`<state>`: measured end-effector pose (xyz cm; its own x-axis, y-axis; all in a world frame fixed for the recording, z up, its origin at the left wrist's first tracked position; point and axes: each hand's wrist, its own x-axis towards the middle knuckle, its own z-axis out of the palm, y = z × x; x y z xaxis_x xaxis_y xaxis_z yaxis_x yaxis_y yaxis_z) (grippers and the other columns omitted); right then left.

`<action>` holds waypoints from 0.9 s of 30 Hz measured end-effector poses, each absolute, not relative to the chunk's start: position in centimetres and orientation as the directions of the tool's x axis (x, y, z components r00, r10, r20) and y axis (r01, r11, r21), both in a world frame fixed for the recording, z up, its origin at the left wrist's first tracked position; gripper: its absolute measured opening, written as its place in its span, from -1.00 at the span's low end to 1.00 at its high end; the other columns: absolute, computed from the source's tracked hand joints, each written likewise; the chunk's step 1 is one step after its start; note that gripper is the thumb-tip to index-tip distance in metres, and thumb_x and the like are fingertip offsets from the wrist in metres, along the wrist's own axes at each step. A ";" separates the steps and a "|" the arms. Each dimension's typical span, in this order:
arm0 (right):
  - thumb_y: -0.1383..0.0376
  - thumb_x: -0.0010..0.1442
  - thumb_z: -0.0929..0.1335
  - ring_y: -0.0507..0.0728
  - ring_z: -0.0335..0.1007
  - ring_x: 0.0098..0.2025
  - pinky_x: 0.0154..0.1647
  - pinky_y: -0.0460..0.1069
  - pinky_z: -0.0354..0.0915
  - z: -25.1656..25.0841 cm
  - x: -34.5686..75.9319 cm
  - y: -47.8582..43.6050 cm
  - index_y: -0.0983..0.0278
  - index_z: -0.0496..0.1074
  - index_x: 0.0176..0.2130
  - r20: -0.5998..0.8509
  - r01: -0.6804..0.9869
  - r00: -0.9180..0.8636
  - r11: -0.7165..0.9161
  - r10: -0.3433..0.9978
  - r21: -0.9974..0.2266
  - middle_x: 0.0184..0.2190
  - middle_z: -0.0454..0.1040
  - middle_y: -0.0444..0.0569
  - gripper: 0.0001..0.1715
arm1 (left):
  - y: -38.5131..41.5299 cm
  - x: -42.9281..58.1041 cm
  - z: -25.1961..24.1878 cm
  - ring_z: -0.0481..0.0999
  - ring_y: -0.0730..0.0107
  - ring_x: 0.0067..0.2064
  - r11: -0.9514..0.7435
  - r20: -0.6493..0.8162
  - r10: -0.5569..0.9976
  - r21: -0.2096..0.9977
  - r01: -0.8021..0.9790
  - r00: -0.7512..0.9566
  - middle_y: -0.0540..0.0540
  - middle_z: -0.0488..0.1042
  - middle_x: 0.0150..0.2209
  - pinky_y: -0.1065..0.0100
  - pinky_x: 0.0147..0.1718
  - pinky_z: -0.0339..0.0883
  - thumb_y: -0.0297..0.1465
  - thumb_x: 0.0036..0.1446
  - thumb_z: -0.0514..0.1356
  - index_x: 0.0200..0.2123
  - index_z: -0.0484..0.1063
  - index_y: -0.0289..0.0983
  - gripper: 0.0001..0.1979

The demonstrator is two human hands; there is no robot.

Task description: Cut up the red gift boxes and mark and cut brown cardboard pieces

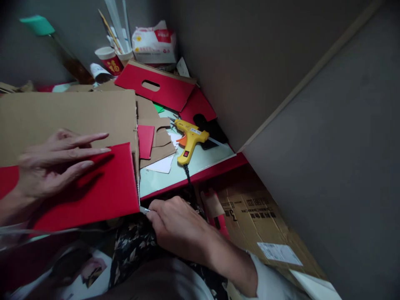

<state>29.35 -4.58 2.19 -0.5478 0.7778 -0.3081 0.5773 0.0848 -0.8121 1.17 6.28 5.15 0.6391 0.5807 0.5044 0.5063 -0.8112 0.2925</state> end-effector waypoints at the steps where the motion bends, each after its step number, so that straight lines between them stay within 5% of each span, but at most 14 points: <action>1: 0.28 0.42 0.16 0.03 0.29 -0.36 -0.35 0.00 -0.07 2.2 29.5 -4.6 0.23 0.31 -0.41 -0.316 0.578 -0.556 0.085 0.769 -0.812 -0.46 0.43 -0.18 -0.64 | 6.4 1.1 4.9 0.57 0.17 -0.12 -0.815 0.486 0.577 0.279 0.509 0.657 -0.09 0.48 0.19 0.07 -0.20 0.27 -0.51 0.21 0.26 0.10 0.49 0.06 -0.55; 6: 0.26 0.40 0.18 0.04 0.23 -0.34 -0.36 0.00 -0.10 1.9 30.1 -4.7 0.22 0.29 -0.41 -0.319 0.622 -0.559 0.133 0.765 -0.772 -0.45 0.40 -0.19 -0.67 | 6.5 1.3 3.0 0.46 0.07 0.09 -0.856 0.345 0.517 0.211 0.472 0.784 -0.06 0.42 0.25 -0.04 0.00 0.37 -0.47 0.24 0.21 0.25 0.35 0.00 -0.47; 10: 0.23 0.44 0.16 0.02 0.19 -0.40 -0.37 0.00 -0.10 1.6 29.4 -4.3 0.23 0.26 -0.44 -0.315 0.582 -0.573 0.104 0.757 -0.806 -0.50 0.35 -0.21 -0.60 | 6.5 1.8 1.9 0.13 0.14 0.41 -0.887 0.183 0.396 0.331 0.323 0.900 0.01 0.26 0.35 -0.11 0.36 0.07 -0.58 0.32 -0.02 0.37 0.12 0.01 -0.37; 18: 0.27 0.44 0.18 0.01 0.15 -0.43 -0.37 -0.02 -0.10 1.0 28.0 -4.1 0.24 0.24 -0.46 -0.310 0.568 -0.547 0.073 0.778 -0.820 -0.52 0.32 -0.22 -0.60 | 6.6 2.3 2.2 0.05 0.14 0.44 -0.844 0.079 0.440 0.377 0.382 0.895 -0.12 0.18 0.39 0.02 0.41 -0.02 -0.28 0.32 0.17 0.40 0.07 -0.13 -0.36; 27: 0.24 0.47 0.13 0.01 0.05 -0.44 -0.30 -0.01 -0.07 -0.5 29.1 -6.3 0.23 0.22 -0.39 -0.179 0.564 -0.542 0.197 0.821 -0.802 -0.49 0.20 -0.24 -0.63 | 6.5 2.6 2.1 0.12 0.16 0.42 -0.838 0.138 0.448 0.409 0.361 0.883 -0.14 0.27 0.34 0.03 0.40 0.03 -0.31 0.32 0.19 0.38 0.11 -0.15 -0.38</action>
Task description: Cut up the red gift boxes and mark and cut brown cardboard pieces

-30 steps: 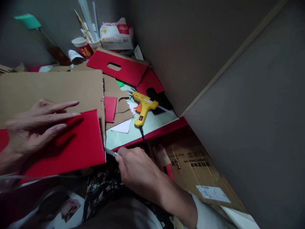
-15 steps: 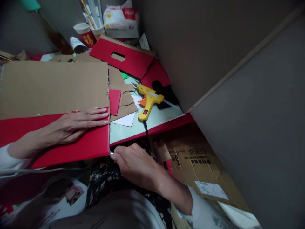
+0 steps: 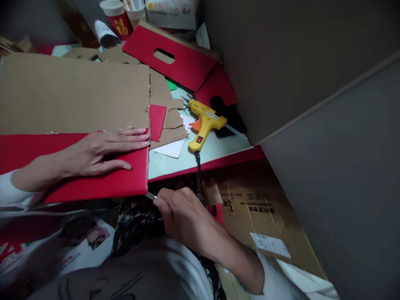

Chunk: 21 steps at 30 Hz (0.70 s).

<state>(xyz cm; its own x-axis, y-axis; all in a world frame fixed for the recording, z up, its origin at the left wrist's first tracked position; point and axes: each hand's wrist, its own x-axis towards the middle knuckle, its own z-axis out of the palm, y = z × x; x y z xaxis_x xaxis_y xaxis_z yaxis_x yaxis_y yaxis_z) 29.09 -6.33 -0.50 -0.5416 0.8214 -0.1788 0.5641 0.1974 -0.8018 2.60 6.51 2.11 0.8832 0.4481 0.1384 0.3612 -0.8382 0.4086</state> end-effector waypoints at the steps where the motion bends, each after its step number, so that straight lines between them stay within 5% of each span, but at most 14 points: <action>1: 0.24 0.47 0.13 0.01 0.05 -0.44 -0.30 -0.01 -0.08 -0.5 29.0 -6.3 0.23 0.22 -0.39 -0.171 0.566 -0.535 0.201 0.827 -0.799 -0.49 0.21 -0.23 -0.64 | 6.5 2.6 2.1 0.12 0.15 0.42 -0.836 0.143 0.451 0.413 0.361 0.881 -0.14 0.28 0.34 0.03 0.39 0.04 -0.31 0.32 0.19 0.38 0.11 -0.14 -0.38; 14: 0.28 0.41 0.20 -0.03 0.02 -0.53 -0.41 -0.04 -0.10 0.3 28.1 -6.3 0.24 0.16 -0.51 -0.255 0.547 -0.503 0.076 0.826 -0.833 -0.60 0.14 -0.26 -0.58 | 6.5 2.7 1.7 0.18 0.17 0.39 -0.847 0.198 0.446 0.409 0.340 0.873 -0.15 0.34 0.30 0.04 0.38 0.06 -0.29 0.31 0.21 0.37 0.14 -0.12 -0.39; 21: 0.30 0.40 0.19 -0.01 0.11 -0.52 -0.38 -0.04 -0.04 0.0 26.5 -5.9 0.24 0.24 -0.50 -0.220 0.526 -0.468 0.070 0.856 -0.848 -0.58 0.27 -0.23 -0.60 | 6.4 2.7 1.8 0.16 0.17 0.40 -0.850 0.198 0.442 0.405 0.338 0.875 -0.17 0.32 0.31 -0.01 0.37 0.07 -0.29 0.32 0.20 0.38 0.09 -0.10 -0.38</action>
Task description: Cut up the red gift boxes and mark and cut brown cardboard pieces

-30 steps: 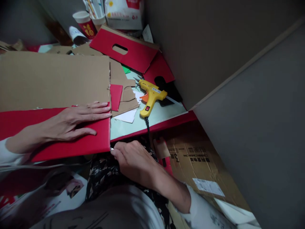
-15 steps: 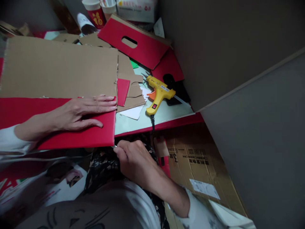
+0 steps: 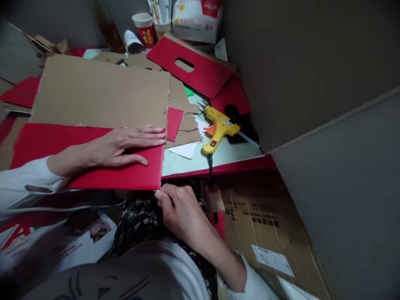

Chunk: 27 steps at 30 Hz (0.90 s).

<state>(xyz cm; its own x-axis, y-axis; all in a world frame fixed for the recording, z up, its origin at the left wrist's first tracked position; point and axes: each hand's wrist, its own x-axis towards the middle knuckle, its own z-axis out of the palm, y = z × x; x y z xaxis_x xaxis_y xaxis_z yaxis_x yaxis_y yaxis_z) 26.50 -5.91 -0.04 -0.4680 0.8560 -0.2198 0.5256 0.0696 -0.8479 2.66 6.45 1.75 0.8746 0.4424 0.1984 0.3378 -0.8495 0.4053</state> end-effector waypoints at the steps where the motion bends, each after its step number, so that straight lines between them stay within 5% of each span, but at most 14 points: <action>1: 0.30 0.41 0.19 -0.01 0.11 -0.53 -0.39 -0.04 -0.05 -0.1 26.4 -6.1 0.24 0.24 -0.50 -0.218 0.525 -0.465 0.069 0.858 -0.848 -0.59 0.26 -0.23 -0.59 | 6.5 2.6 1.7 0.16 0.16 0.40 -0.848 0.197 0.444 0.408 0.339 0.874 -0.17 0.32 0.31 -0.02 0.37 0.07 -0.29 0.32 0.20 0.38 0.09 -0.08 -0.38; 8: 0.30 0.39 0.20 0.01 0.12 -0.49 -0.37 -0.04 -0.06 -0.1 27.1 -8.0 0.24 0.24 -0.50 -0.303 0.593 -0.454 0.030 0.838 -0.805 -0.57 0.26 -0.21 -0.60 | 6.5 2.7 1.7 0.16 0.15 0.40 -0.843 0.182 0.448 0.411 0.346 0.875 -0.19 0.32 0.30 -0.02 0.37 0.07 -0.29 0.31 0.21 0.37 0.13 -0.12 -0.38; 15: 0.28 0.39 0.19 0.01 0.12 -0.52 -0.39 -0.04 -0.04 -0.4 25.2 -7.2 0.24 0.25 -0.51 -0.181 0.473 -0.435 0.053 0.882 -0.880 -0.59 0.26 -0.20 -0.58 | 6.5 2.5 1.7 0.13 0.19 0.41 -0.852 0.180 0.437 0.398 0.341 0.881 -0.19 0.31 0.32 -0.01 0.37 0.06 -0.30 0.32 0.20 0.37 0.12 -0.17 -0.39; 27: 0.19 0.37 0.20 0.02 0.17 -0.56 -0.47 -0.07 0.02 -0.8 23.1 -8.9 0.23 0.31 -0.53 -0.232 0.453 -0.316 -0.069 0.920 -0.889 -0.64 0.27 -0.19 -0.56 | 6.5 2.5 1.3 0.13 0.15 0.41 -0.844 0.186 0.449 0.410 0.347 0.874 -0.24 0.27 0.33 -0.04 0.37 0.04 -0.22 0.34 0.16 0.34 0.20 -0.24 -0.44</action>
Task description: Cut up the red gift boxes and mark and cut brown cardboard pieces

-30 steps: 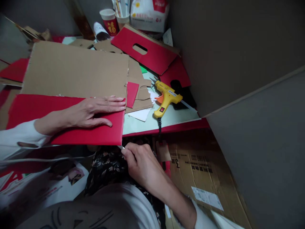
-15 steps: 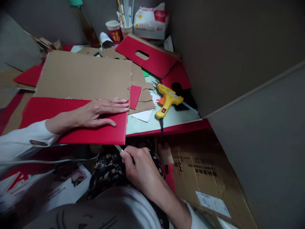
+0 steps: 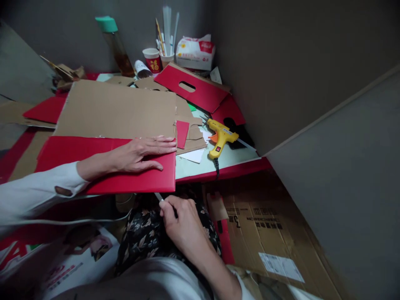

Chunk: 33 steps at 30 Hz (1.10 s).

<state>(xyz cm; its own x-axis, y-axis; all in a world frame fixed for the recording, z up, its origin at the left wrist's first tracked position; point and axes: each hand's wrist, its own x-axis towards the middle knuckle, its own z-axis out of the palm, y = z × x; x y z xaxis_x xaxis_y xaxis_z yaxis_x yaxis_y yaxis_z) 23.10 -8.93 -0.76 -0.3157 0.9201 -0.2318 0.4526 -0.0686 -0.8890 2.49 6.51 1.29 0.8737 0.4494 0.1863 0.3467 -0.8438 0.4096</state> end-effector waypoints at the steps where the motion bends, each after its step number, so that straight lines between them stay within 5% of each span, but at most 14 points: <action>1: 0.18 0.37 0.20 0.02 0.17 -0.56 -0.47 -0.07 0.03 -0.8 22.7 -8.9 0.23 0.31 -0.53 -0.228 0.444 -0.297 -0.077 0.927 -0.892 -0.64 0.27 -0.19 -0.55 | 6.5 2.5 1.2 0.14 0.15 0.41 -0.845 0.195 0.448 0.410 0.342 0.873 -0.25 0.28 0.32 -0.04 0.37 0.04 -0.22 0.33 0.16 0.33 0.21 -0.24 -0.44; 33: 0.07 0.34 0.23 -0.01 0.07 -0.61 -0.55 -0.09 0.00 -0.9 17.9 -11.7 0.26 0.34 -0.51 -0.256 0.433 -0.126 -0.179 0.958 -0.883 -0.67 0.22 -0.20 -0.53 | 7.8 2.7 -0.7 0.15 0.10 0.40 -0.880 0.233 0.393 0.374 0.291 0.889 -0.24 0.31 0.31 0.08 0.39 -0.04 -0.03 0.30 0.11 0.28 0.30 -0.36 -0.35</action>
<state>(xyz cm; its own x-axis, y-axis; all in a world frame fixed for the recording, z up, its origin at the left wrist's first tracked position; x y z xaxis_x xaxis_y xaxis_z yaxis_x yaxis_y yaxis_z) 17.86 -11.75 -0.93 -0.1257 0.9585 -0.2560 0.4329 -0.1792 -0.8835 2.68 7.80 -0.75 0.8892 0.3934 0.2334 0.2913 -0.8804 0.3741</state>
